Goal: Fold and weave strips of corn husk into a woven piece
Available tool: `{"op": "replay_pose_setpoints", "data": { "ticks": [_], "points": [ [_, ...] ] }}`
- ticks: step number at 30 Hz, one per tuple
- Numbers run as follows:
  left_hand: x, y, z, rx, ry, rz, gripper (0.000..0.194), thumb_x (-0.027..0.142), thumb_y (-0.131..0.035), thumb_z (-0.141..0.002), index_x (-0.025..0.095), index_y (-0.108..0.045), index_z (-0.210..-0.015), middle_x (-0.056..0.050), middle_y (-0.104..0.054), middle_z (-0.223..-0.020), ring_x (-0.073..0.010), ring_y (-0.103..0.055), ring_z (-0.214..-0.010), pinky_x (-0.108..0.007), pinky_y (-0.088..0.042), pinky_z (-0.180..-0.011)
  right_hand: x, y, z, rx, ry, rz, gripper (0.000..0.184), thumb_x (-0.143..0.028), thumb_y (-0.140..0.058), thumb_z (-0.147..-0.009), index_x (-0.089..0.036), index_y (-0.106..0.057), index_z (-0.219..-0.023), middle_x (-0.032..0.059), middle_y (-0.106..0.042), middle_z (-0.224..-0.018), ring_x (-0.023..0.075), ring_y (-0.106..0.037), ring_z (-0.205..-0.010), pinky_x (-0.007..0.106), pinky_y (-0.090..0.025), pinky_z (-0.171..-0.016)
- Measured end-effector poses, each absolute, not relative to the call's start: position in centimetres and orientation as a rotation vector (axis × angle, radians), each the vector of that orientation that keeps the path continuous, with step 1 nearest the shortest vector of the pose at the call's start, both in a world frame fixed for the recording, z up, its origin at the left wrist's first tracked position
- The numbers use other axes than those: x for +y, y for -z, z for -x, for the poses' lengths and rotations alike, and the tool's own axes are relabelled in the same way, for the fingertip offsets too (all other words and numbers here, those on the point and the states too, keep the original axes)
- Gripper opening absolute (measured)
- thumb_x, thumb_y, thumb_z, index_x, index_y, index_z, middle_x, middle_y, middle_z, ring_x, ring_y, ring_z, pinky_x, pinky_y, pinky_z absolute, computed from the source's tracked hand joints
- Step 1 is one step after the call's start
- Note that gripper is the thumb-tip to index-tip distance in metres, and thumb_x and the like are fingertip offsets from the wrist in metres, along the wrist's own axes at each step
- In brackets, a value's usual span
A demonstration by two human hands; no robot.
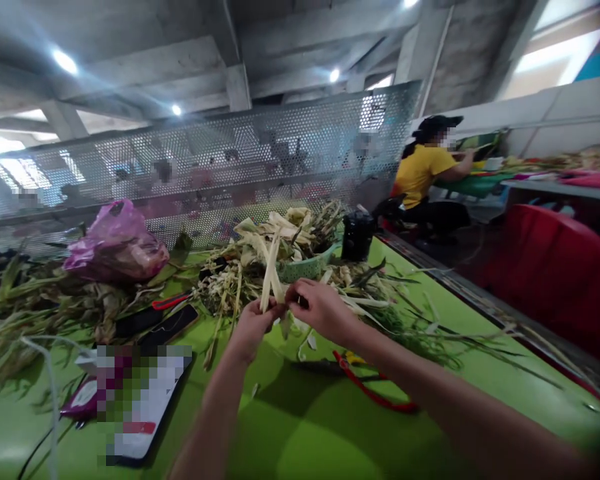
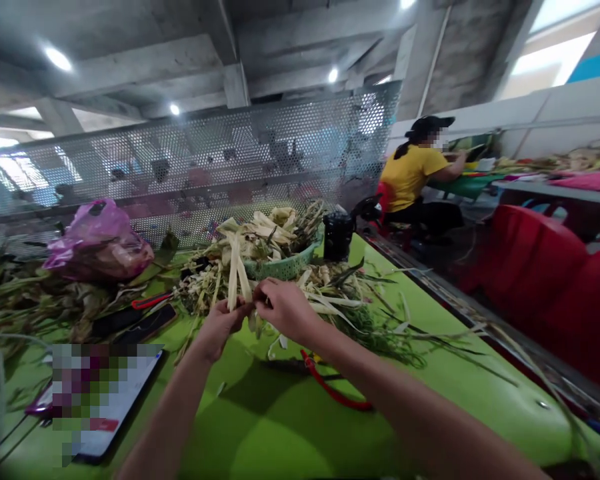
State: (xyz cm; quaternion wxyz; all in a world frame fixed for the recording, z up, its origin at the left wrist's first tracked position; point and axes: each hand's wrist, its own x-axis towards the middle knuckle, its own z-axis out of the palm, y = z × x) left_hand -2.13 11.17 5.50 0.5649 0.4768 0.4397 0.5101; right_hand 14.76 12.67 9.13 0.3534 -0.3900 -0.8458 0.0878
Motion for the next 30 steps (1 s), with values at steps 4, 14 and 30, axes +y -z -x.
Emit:
{"op": "replay_pose_setpoints", "data": {
  "ticks": [4,14,30],
  "points": [
    [10.6,-5.8,2.0,0.954,-1.119,-1.209,0.033,0.037,-0.079,-0.058,0.012,-0.064,-0.074,0.005,-0.047,-0.055,-0.0022,-0.026,-0.045,-0.019,-0.016,-0.045,11.4,-7.9,-15.3,-1.894,-0.392,1.052,0.010,-0.012,-0.056,-0.069,-0.018,-0.062,-0.075,0.0026,-0.063,-0.075,0.0158,-0.055,-0.068,0.026,-0.040,-0.066],
    [8.2,-4.3,1.5,0.887,-1.026,-1.091,0.037,0.030,-0.083,-0.052,0.011,-0.063,-0.075,0.002,-0.056,-0.058,-0.0007,-0.035,-0.041,-0.016,-0.019,-0.040,9.8,-4.0,-17.7,-1.317,-0.580,1.125,0.016,-0.034,-0.055,-0.075,-0.018,-0.053,-0.075,-0.0023,-0.053,-0.061,0.0105,-0.045,-0.049,0.022,-0.040,-0.047],
    [5.9,-1.7,0.8,0.816,-1.367,-0.893,0.039,0.032,-0.081,-0.055,0.016,-0.055,-0.078,0.011,-0.043,-0.048,0.0014,-0.025,-0.033,-0.015,-0.015,-0.035,4.8,-2.3,-15.1,-1.734,-0.603,0.982,0.018,-0.033,-0.058,-0.078,-0.018,-0.068,-0.080,0.0012,-0.065,-0.070,0.0154,-0.057,-0.062,0.025,-0.043,-0.059]
  ]
}}
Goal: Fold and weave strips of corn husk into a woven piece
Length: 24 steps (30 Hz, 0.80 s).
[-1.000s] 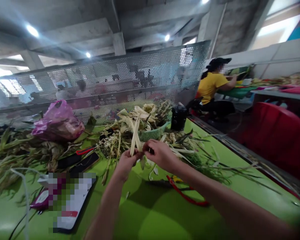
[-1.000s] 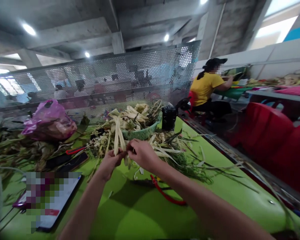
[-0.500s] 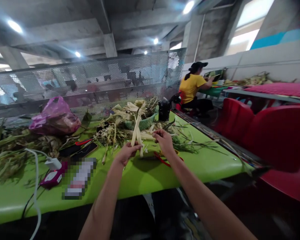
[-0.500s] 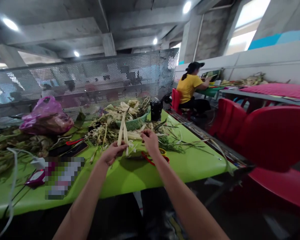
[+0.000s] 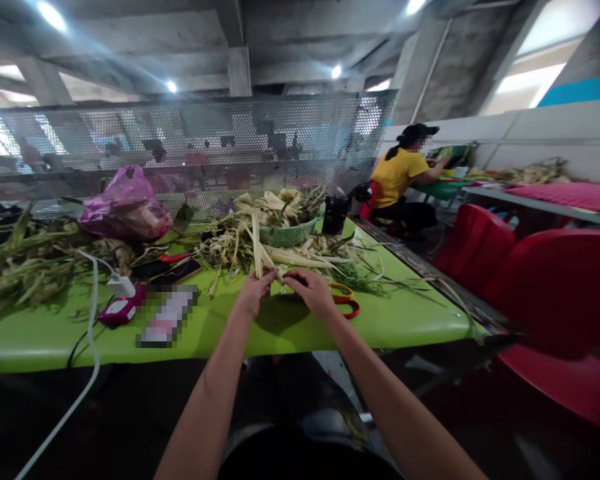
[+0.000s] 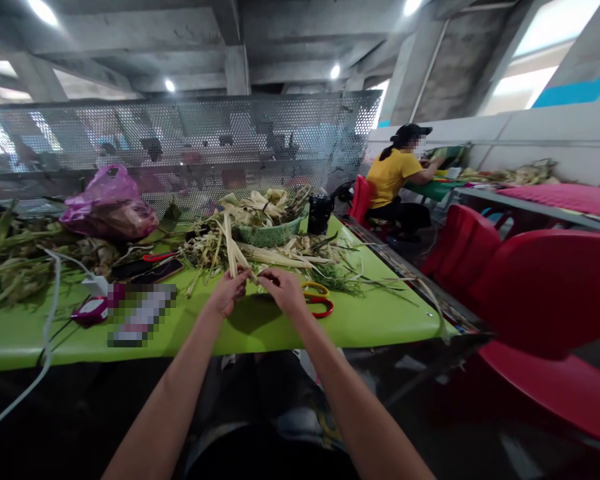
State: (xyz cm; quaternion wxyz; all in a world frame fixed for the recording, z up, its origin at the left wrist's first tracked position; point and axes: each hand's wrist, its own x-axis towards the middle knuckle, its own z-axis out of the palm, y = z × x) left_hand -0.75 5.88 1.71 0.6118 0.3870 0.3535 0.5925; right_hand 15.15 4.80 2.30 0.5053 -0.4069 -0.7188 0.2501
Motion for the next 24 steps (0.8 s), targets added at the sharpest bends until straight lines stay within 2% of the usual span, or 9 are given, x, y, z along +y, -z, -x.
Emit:
{"op": "replay_pose_setpoints", "data": {
  "ticks": [4,10,17,20,24],
  "points": [
    [5.7,-1.6,0.7,0.818,-1.359,-0.923,0.037,0.035,-0.081,-0.055,0.016,-0.057,-0.076,0.011,-0.038,-0.045,0.0006,-0.024,-0.033,-0.016,-0.013,-0.035,4.3,-2.2,-14.5,-1.789,-0.563,0.978,0.013,-0.031,-0.062,-0.075,-0.018,-0.065,-0.073,-0.0005,-0.062,-0.065,0.0144,-0.054,-0.060,0.024,-0.040,-0.059],
    [4.6,-1.5,0.3,0.843,-1.356,-0.993,0.032,0.030,-0.083,-0.052,0.014,-0.058,-0.067,0.011,-0.037,-0.042,-0.0002,-0.025,-0.034,-0.018,-0.013,-0.036,4.1,-1.2,-14.6,-1.723,-0.512,1.050,0.014,-0.031,-0.060,-0.076,-0.018,-0.061,-0.072,-0.0007,-0.058,-0.061,0.0142,-0.050,-0.056,0.025,-0.038,-0.055],
    [4.1,-2.0,0.1,0.886,-1.455,-1.012,0.028,0.025,-0.083,-0.050,0.015,-0.061,-0.064,0.005,-0.051,-0.047,-0.0061,-0.044,-0.045,-0.019,-0.032,-0.046,4.3,-0.7,-14.3,-1.725,-0.567,1.031,0.012,-0.032,-0.058,-0.078,-0.019,-0.059,-0.077,0.0000,-0.059,-0.063,0.0150,-0.053,-0.055,0.025,-0.043,-0.052],
    [4.1,-2.1,0.1,0.898,-1.478,-1.020,0.027,0.024,-0.083,-0.049,0.015,-0.063,-0.064,0.003,-0.056,-0.051,-0.0082,-0.048,-0.050,-0.021,-0.036,-0.050,4.5,-0.4,-14.2,-1.725,-0.604,1.022,0.015,-0.033,-0.055,-0.079,-0.019,-0.059,-0.084,0.0010,-0.062,-0.067,0.0152,-0.055,-0.053,0.025,-0.045,-0.050],
    [4.2,-2.0,0.0,0.885,-1.484,-1.025,0.027,0.022,-0.084,-0.046,0.014,-0.063,-0.061,0.002,-0.060,-0.056,-0.0090,-0.051,-0.055,-0.022,-0.040,-0.056,4.6,-0.3,-14.3,-1.729,-0.599,1.041,0.011,-0.029,-0.054,-0.079,-0.019,-0.057,-0.082,-0.0002,-0.060,-0.061,0.0142,-0.052,-0.046,0.025,-0.043,-0.045]
  ]
}}
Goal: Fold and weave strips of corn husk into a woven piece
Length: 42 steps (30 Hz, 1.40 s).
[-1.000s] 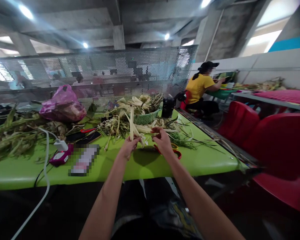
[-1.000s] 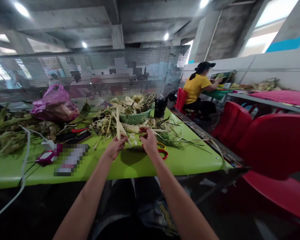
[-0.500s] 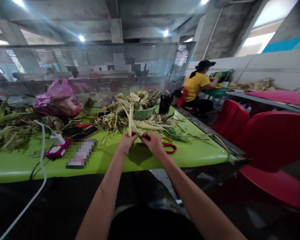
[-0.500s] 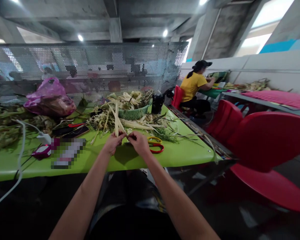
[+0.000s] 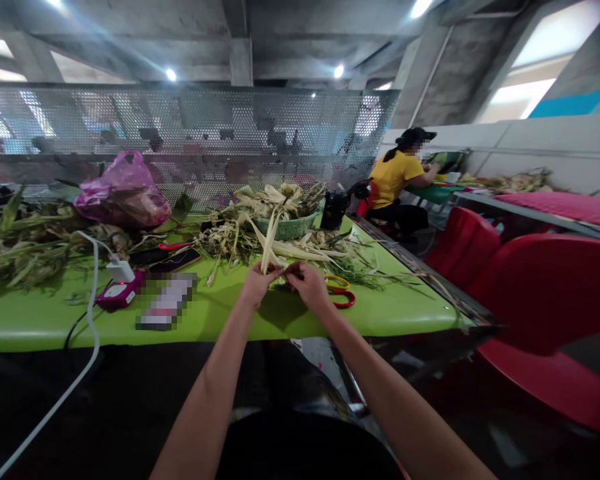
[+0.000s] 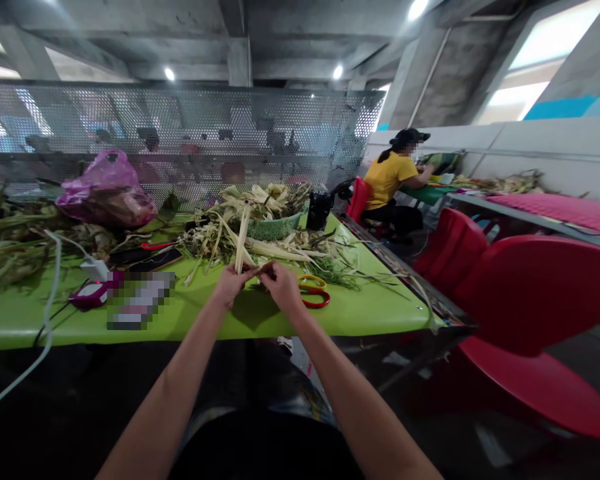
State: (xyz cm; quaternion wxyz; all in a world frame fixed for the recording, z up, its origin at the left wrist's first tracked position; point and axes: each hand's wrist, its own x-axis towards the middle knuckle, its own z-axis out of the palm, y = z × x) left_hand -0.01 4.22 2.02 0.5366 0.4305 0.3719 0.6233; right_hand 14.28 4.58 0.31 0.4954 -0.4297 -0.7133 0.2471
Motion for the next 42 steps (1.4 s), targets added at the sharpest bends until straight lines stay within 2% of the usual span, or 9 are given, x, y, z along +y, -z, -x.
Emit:
{"op": "replay_pose_setpoints", "data": {
  "ticks": [4,7,11,15,22,27,32,38,42],
  "points": [
    [4.4,-1.8,-0.2,0.861,-1.475,-0.995,0.028,0.022,-0.084,-0.046,0.014,-0.063,-0.063,0.003,-0.058,-0.054,-0.0076,-0.049,-0.052,-0.020,-0.038,-0.053,4.4,-0.6,-14.2,-1.729,-0.508,1.058,0.009,-0.027,-0.054,-0.078,-0.019,-0.057,-0.081,0.0009,-0.060,-0.066,0.0153,-0.054,-0.053,0.026,-0.043,-0.052],
    [4.4,-1.6,-0.1,0.834,-1.455,-0.945,0.030,0.024,-0.084,-0.048,0.014,-0.061,-0.066,0.005,-0.053,-0.049,-0.0038,-0.040,-0.042,-0.018,-0.030,-0.043,4.2,-0.9,-14.1,-1.747,-0.464,1.039,0.009,-0.027,-0.056,-0.078,-0.019,-0.058,-0.082,0.0020,-0.062,-0.072,0.0168,-0.056,-0.063,0.027,-0.044,-0.059],
    [4.3,-1.5,0.4,0.745,-1.407,-0.858,0.033,0.030,-0.079,-0.058,0.016,-0.064,-0.083,0.006,-0.055,-0.053,-0.0001,-0.027,-0.035,-0.016,-0.020,-0.036,4.0,-1.0,-13.9,-1.747,-0.447,1.025,0.008,-0.028,-0.056,-0.078,-0.019,-0.056,-0.079,0.0007,-0.060,-0.069,0.0161,-0.055,-0.062,0.027,-0.043,-0.060],
    [4.3,-1.5,1.1,0.618,-1.360,-0.765,0.031,0.040,-0.064,-0.075,0.017,-0.065,-0.096,-0.003,-0.066,-0.080,-0.0012,-0.037,-0.039,-0.016,-0.030,-0.037,3.4,-0.7,-13.5,-1.705,-0.427,1.030,0.011,-0.031,-0.052,-0.082,-0.020,-0.053,-0.083,0.0015,-0.058,-0.069,0.0166,-0.054,-0.062,0.027,-0.043,-0.058],
    [4.2,-1.5,1.1,0.487,-1.357,-0.664,0.025,0.036,-0.054,-0.085,0.016,-0.063,-0.096,-0.008,-0.070,-0.088,-0.0145,-0.065,-0.075,-0.024,-0.051,-0.063,2.1,-0.6,-12.4,-1.784,-0.435,1.004,0.010,-0.029,-0.053,-0.083,-0.020,-0.056,-0.084,0.0025,-0.061,-0.076,0.0172,-0.056,-0.067,0.029,-0.044,-0.066],
    [3.9,-2.0,1.1,0.434,-1.354,-0.634,0.021,0.035,-0.054,-0.086,0.015,-0.061,-0.088,-0.009,-0.070,-0.089,-0.0181,-0.066,-0.089,-0.030,-0.053,-0.076,2.3,-0.5,-12.3,-1.869,-0.488,0.986,0.007,-0.023,-0.054,-0.079,-0.020,-0.057,-0.084,0.0011,-0.062,-0.076,0.0166,-0.058,-0.068,0.028,-0.045,-0.066],
    [4.1,-1.8,1.3,0.419,-1.380,-0.602,0.019,0.034,-0.054,-0.086,0.016,-0.056,-0.079,-0.008,-0.071,-0.088,-0.0181,-0.067,-0.091,-0.031,-0.053,-0.077,2.0,-0.9,-12.2,-1.956,-0.515,0.975,0.011,-0.025,-0.053,-0.080,-0.020,-0.057,-0.088,0.0004,-0.062,-0.075,0.0159,-0.058,-0.067,0.026,-0.046,-0.064],
    [3.9,-1.7,1.5,0.420,-1.411,-0.591,0.021,0.039,-0.054,-0.085,0.018,-0.055,-0.080,-0.007,-0.071,-0.095,-0.0202,-0.067,-0.093,-0.032,-0.054,-0.074,1.4,-1.2,-11.7,-2.014,-0.407,1.040,0.044,-0.023,-0.066,-0.067,-0.022,-0.054,-0.109,0.0046,-0.064,-0.099,0.0175,-0.058,-0.070,0.027,-0.043,-0.064],
    [3.9,-1.8,1.4,0.440,-1.404,-0.603,0.021,0.037,-0.056,-0.084,0.017,-0.055,-0.081,-0.009,-0.071,-0.093,-0.0199,-0.067,-0.090,-0.031,-0.055,-0.072,1.2,-1.0,-11.7,-2.016,-0.323,1.088,0.030,-0.020,-0.058,-0.074,-0.021,-0.057,-0.105,0.0053,-0.065,-0.092,0.0198,-0.058,-0.072,0.029,-0.041,-0.067]
  ]
}}
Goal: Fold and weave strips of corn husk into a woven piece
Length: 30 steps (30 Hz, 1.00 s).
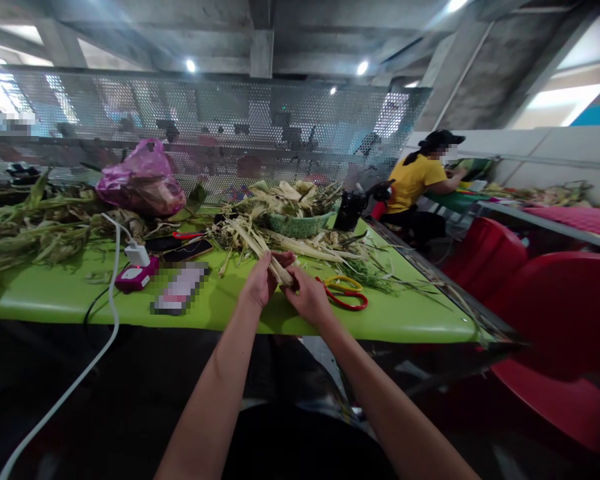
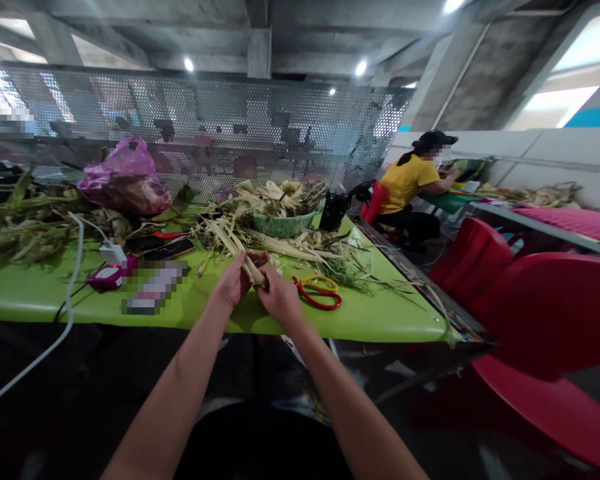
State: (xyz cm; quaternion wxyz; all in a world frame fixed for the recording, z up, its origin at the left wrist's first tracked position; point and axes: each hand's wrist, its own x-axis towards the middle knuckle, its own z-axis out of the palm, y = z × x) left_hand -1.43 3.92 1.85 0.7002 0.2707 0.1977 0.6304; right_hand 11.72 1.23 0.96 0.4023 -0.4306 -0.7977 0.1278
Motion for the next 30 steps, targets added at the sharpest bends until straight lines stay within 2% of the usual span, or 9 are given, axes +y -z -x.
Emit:
{"op": "replay_pose_setpoints", "data": {
  "ticks": [4,11,16,19,24,30],
  "points": [
    [4.1,-1.7,1.3,0.456,-1.408,-0.611,0.015,0.032,-0.058,-0.083,0.017,-0.055,-0.082,-0.009,-0.071,-0.089,-0.0194,-0.068,-0.088,-0.032,-0.054,-0.074,1.2,-1.0,-12.0,-1.995,-0.299,1.111,0.022,-0.019,-0.052,-0.079,-0.019,-0.060,-0.100,0.0071,-0.066,-0.087,0.0218,-0.058,-0.074,0.030,-0.041,-0.069],
    [4.6,-1.0,1.7,0.482,-1.494,-0.588,0.014,0.031,-0.056,-0.083,0.017,-0.053,-0.082,-0.006,-0.071,-0.087,-0.0179,-0.068,-0.087,-0.033,-0.053,-0.080,1.4,-1.0,-12.0,-1.967,-0.449,1.018,0.042,-0.017,-0.058,-0.074,-0.022,-0.051,-0.115,0.0017,-0.065,-0.088,0.0159,-0.060,-0.070,0.026,-0.046,-0.067],
    [4.5,-1.1,1.6,0.465,-1.451,-0.627,0.017,0.031,-0.059,-0.082,0.017,-0.056,-0.090,-0.008,-0.071,-0.089,-0.0189,-0.068,-0.085,-0.033,-0.053,-0.076,1.9,-0.4,-12.2,-1.887,-0.511,1.011,0.023,-0.026,-0.053,-0.083,-0.021,-0.055,-0.105,0.0018,-0.064,-0.079,0.0168,-0.061,-0.069,0.028,-0.048,-0.068],
    [4.3,-1.1,1.2,0.443,-1.384,-0.667,0.017,0.028,-0.060,-0.081,0.015,-0.058,-0.092,-0.009,-0.071,-0.089,-0.0186,-0.068,-0.083,-0.030,-0.054,-0.072,2.4,0.0,-12.2,-1.841,-0.539,1.010,0.022,-0.029,-0.052,-0.084,-0.021,-0.055,-0.104,0.0018,-0.064,-0.077,0.0177,-0.062,-0.066,0.030,-0.050,-0.066],
    [4.4,-0.9,0.9,0.414,-1.340,-0.695,0.014,0.027,-0.061,-0.080,0.014,-0.059,-0.084,-0.009,-0.071,-0.083,-0.0189,-0.068,-0.079,-0.027,-0.054,-0.065,2.6,0.1,-12.2,-1.820,-0.559,1.006,0.019,-0.034,-0.052,-0.084,-0.022,-0.056,-0.098,0.0024,-0.065,-0.076,0.0185,-0.062,-0.062,0.030,-0.050,-0.059],
    [4.5,-0.9,1.4,0.384,-1.353,-0.678,0.011,0.026,-0.055,-0.085,0.015,-0.057,-0.088,-0.009,-0.071,-0.081,-0.0186,-0.068,-0.083,-0.029,-0.053,-0.069,2.0,-0.5,-12.4,-1.848,-0.449,1.054,0.016,-0.032,-0.049,-0.087,-0.021,-0.061,-0.086,0.0030,-0.064,-0.075,0.0190,-0.060,-0.067,0.030,-0.046,-0.065]
  ]
}}
